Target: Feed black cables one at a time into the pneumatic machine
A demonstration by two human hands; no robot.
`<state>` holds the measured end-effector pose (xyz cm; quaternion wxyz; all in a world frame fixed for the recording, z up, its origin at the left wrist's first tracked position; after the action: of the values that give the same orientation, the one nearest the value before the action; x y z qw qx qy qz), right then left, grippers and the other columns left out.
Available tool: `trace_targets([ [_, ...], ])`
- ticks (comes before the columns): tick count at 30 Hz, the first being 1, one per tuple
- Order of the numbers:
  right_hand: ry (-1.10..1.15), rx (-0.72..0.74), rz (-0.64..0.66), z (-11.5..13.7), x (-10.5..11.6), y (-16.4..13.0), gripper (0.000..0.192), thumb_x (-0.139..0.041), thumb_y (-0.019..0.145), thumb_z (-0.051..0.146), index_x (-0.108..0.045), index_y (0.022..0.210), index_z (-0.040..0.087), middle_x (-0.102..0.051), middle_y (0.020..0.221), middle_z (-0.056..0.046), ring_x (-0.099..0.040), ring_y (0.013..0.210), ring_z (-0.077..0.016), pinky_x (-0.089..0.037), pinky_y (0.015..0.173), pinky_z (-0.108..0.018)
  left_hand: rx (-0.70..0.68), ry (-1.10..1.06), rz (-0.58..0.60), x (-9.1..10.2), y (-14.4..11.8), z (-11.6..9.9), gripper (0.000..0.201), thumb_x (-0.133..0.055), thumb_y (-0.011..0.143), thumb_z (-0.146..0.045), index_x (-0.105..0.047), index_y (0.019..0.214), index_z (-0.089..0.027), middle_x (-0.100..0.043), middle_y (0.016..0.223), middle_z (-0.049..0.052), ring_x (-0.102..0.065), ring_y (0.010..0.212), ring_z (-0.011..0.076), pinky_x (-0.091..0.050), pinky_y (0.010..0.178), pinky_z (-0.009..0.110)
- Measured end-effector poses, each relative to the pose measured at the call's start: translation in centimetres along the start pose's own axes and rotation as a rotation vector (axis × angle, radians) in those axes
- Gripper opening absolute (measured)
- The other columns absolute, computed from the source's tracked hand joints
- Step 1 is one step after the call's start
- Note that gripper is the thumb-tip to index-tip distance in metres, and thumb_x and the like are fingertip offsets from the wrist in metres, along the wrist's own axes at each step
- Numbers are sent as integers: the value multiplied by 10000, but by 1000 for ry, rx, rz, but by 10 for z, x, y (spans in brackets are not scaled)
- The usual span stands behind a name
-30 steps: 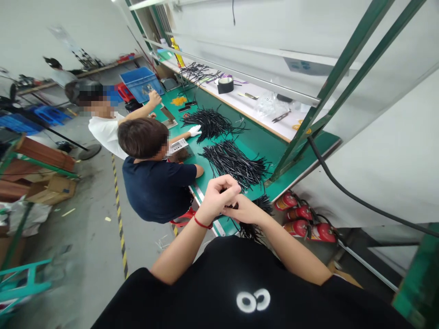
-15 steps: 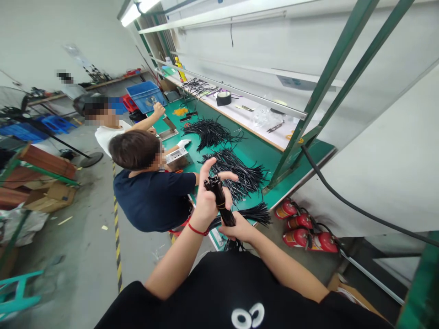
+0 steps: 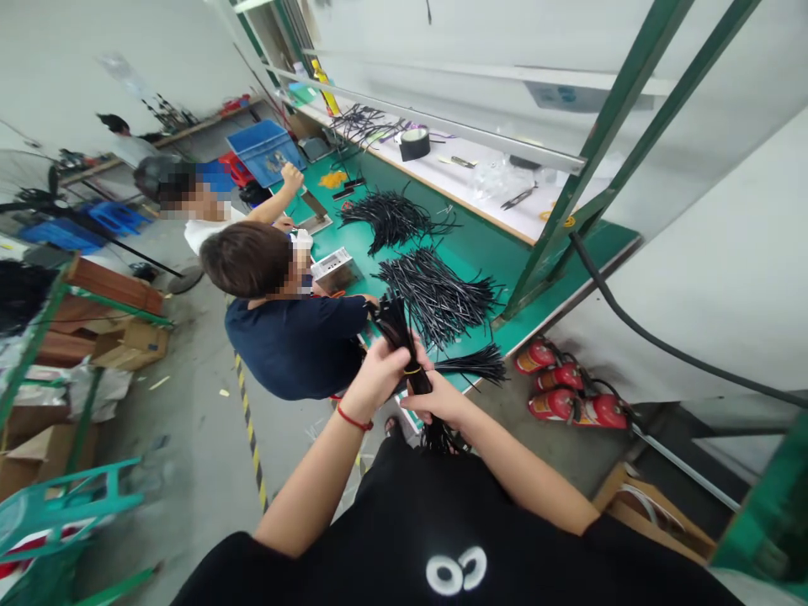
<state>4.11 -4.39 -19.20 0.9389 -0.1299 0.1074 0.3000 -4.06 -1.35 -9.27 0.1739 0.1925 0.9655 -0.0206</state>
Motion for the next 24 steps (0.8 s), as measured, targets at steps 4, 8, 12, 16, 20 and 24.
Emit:
trace_targets([
  [4,-78,22,56,5,-10,6,278,-912,665,328,-683,705,176,-722,637,3,-656,615,-178,-528,640,-292,-138,-115,-49,2,14,-48,336,-804,923,-411,-523,854,-241,-349,457,-148,-275,341,65,-356,408,178],
  [8,-138,24,-53,7,-23,12,283,-808,752,310,-604,599,189,-593,485,45,-532,465,-127,-434,525,-260,-278,-172,-49,16,4,-78,332,-845,891,-402,-557,858,-239,-414,471,-137,-317,348,67,-374,411,178],
  [12,-164,30,-109,15,-44,24,231,-765,731,243,-552,644,224,-473,430,96,-424,386,-102,-345,424,-237,-221,-88,40,28,-27,-51,372,-812,927,-417,-629,703,-183,-629,528,-12,-592,480,126,-524,556,249],
  [16,-206,-16,-66,16,-70,42,193,-764,693,167,-589,733,238,-492,439,93,-464,388,-124,-355,386,-228,-174,-3,94,67,-51,-49,382,-924,799,-475,-738,832,-143,-777,792,120,-761,781,263,-609,753,373],
  [20,-226,-66,71,4,-102,62,219,-740,687,218,-533,617,236,-484,387,79,-393,329,-101,-330,357,-227,-337,-86,-92,124,-62,-95,492,-814,824,-674,-624,939,-235,-550,615,-65,-558,516,107,-500,564,243],
  [24,-205,-80,68,-2,-128,74,203,-724,656,272,-583,794,227,-429,371,127,-346,303,-93,-278,325,-199,-365,-84,-166,131,-76,-88,467,-764,881,-615,-516,732,-248,-329,473,-100,-313,361,89,-329,397,239],
])
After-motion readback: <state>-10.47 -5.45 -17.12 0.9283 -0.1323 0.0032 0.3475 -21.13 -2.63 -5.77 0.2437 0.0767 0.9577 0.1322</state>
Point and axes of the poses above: each hand's wrist, its own y-axis towards the middle knuckle, its own x-axis out of the back of the hand, z = x × y, the point moved 5 cm from there along y, towards the middle knuckle
